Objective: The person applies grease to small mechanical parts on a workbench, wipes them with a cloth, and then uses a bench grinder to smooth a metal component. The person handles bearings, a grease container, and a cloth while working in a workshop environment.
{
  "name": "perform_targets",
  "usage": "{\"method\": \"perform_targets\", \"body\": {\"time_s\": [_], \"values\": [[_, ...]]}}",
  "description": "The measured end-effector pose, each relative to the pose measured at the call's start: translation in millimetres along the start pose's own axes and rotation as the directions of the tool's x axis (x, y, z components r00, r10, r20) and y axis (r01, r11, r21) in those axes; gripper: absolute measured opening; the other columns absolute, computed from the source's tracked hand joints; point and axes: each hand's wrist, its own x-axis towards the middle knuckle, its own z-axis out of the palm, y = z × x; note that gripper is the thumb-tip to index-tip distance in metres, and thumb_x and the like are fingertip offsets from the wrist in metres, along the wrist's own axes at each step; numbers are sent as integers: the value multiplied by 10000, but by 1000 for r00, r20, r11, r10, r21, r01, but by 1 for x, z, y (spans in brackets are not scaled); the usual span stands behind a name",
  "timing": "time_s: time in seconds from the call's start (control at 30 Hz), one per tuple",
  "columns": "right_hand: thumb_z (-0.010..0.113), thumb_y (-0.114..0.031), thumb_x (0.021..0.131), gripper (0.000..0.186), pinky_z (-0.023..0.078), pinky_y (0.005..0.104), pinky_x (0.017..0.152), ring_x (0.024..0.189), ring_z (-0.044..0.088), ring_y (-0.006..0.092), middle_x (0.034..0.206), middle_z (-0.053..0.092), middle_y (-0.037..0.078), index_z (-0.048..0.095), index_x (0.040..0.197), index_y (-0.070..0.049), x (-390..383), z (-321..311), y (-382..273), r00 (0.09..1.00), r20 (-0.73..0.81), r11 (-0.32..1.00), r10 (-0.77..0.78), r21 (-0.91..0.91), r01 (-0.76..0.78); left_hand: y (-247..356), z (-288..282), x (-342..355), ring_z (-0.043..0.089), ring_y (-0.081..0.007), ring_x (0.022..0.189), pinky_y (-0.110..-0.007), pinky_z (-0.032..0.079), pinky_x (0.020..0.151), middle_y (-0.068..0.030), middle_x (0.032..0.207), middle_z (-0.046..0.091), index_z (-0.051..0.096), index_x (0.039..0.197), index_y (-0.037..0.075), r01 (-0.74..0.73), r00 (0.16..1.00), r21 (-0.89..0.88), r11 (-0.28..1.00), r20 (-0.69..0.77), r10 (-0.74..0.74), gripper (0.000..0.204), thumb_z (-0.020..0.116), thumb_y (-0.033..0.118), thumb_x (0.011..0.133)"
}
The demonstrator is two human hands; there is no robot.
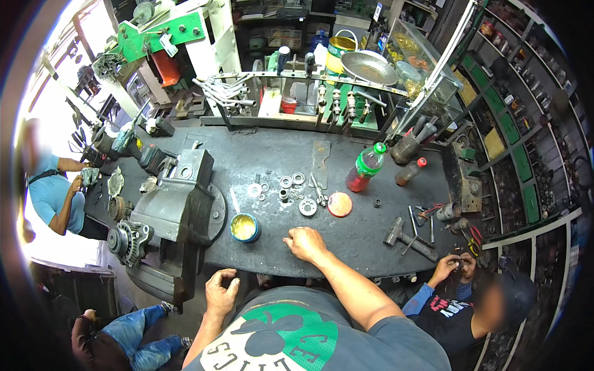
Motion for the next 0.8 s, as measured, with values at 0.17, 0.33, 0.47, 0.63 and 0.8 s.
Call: {"method": "perform_targets", "body": {"time_s": [0.17,0.33,0.47,0.63,0.8], "values": [[677,-155,968,521,557,528,1006,1189,685,419,1264,710,254,601,1472,-48,3,15,23,992,-95,988,-83,122,95,5,13,-18,747,-288,1126,-405,587,1000,-181,1310,730,641,1344,5,128,992,-89,988,20,-127,479,769,31,884],[739,-199,949,539,571,520,989,1159,702,434,1292,701,246,605,1450,-50,51,-16,2,957,-287,994,-30,89,58,14,4,-17,738,-283,1154,-412,583,1019,-202,1379,698,500,1514,16,178,983,-90,980,55,-174,679,775,48,894],[753,-188,949,545,574,504,956,1107,715,403,1211,724,233,615,1452,-28,68,-33,-18,914,-398,977,-79,151,151,15,-15,-10,739,-298,1155,-423,581,1025,-211,1371,706,510,1514,11,234,969,2,972,85,-233,688,778,41,882],[724,-224,975,533,558,514,1020,1163,694,430,1295,705,244,602,1456,-29,38,6,-31,954,-245,961,-173,173,218,-33,-20,-31,724,-268,1091,-403,581,991,-224,1333,714,525,1510,5,342,939,-34,939,60,-339,670,746,-16,878],[717,-212,978,507,559,511,1019,1207,682,421,1279,715,235,613,1442,-34,-29,44,6,985,-145,963,-90,240,123,-40,-9,-14,707,-246,1066,-393,581,976,-208,1300,711,527,1503,-10,323,935,-67,944,181,-307,655,718,-38,877]]}}
